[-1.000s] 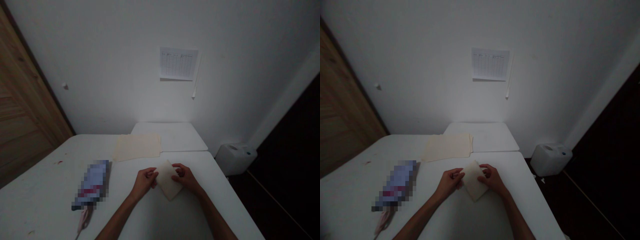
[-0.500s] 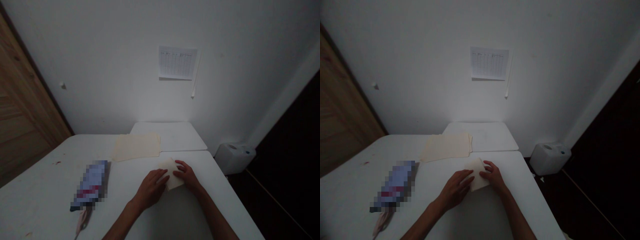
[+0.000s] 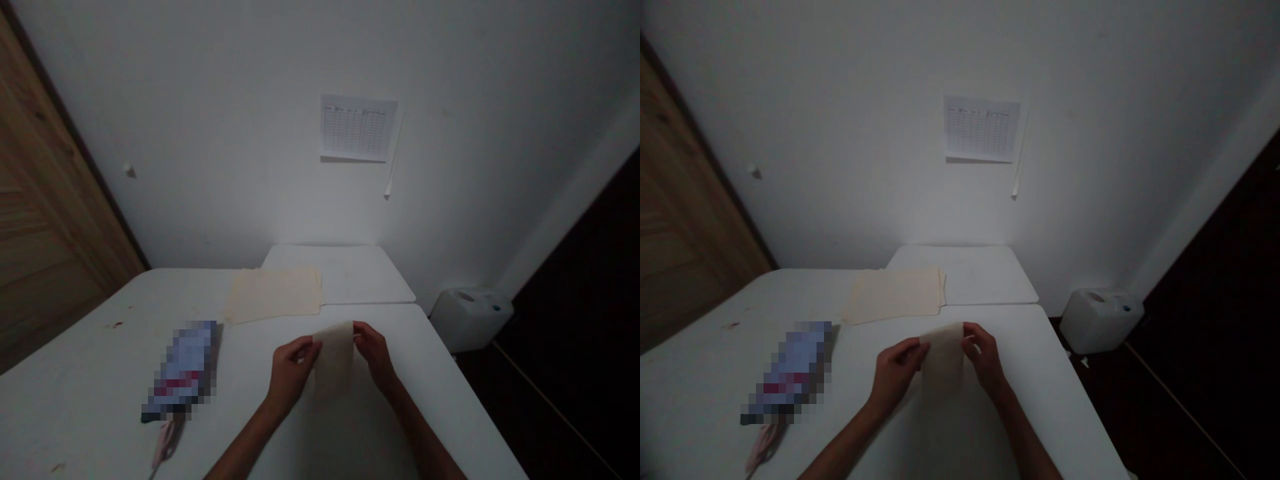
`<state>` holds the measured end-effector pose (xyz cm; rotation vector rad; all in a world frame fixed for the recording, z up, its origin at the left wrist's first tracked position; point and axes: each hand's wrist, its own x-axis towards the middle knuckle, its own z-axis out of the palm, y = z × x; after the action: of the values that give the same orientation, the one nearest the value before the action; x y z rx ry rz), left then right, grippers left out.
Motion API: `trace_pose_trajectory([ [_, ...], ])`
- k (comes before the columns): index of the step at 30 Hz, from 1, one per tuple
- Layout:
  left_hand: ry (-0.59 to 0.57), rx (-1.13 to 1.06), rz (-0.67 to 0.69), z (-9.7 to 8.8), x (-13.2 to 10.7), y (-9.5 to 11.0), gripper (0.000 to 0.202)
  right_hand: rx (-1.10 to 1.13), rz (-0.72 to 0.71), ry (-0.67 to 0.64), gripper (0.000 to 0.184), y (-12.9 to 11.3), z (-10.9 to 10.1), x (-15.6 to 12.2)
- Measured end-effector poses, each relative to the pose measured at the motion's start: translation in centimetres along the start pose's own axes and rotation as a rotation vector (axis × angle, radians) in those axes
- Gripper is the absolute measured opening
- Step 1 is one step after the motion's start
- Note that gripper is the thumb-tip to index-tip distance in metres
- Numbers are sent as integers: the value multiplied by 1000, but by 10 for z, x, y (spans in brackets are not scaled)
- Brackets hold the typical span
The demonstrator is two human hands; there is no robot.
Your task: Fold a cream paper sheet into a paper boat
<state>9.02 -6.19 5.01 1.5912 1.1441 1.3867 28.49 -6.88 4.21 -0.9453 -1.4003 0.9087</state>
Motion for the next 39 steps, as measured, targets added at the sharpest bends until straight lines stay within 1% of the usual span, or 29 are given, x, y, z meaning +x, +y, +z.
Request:
trace_pose_trajectory([
  [1, -15, -50, -74, 1, 0, -1, 27, -7, 3, 24, 46, -1, 3, 1],
  [3, -50, -121, -157, 4, 1, -4, 31, 4, 58, 68, 46, 0, 10, 4],
  [5, -69, -158, -184, 5, 1, -6, 32, 17, 109, 91, 45, 5, 15, 7],
  [7, -72, -179, -202, 5, 1, -7, 34, -2, 132, 102, 44, 10, 17, 9],
  [9, -54, -190, -224, 5, 1, -8, 36, -16, 134, 101, 42, 14, 16, 10],
  [12, -3, -198, -249, 5, 1, -10, 39, 41, 153, 68, 43, 18, 14, 9],
  [15, 22, -190, -245, 6, 1, -12, 39, 61, 175, 50, 45, 19, 13, 6],
  [19, 29, -182, -239, 7, 0, -14, 37, 54, 172, 47, 41, 16, 14, 5],
  [26, 41, -179, -223, 7, -1, -11, 33, 68, 183, 41, 38, 15, 14, 3],
  [32, 24, -177, -215, 7, -1, -12, 33, 17, 177, 52, 39, 17, 14, 4],
  [39, 37, -183, -222, 7, -1, -11, 35, -15, 137, 63, 36, 14, 14, 3],
])
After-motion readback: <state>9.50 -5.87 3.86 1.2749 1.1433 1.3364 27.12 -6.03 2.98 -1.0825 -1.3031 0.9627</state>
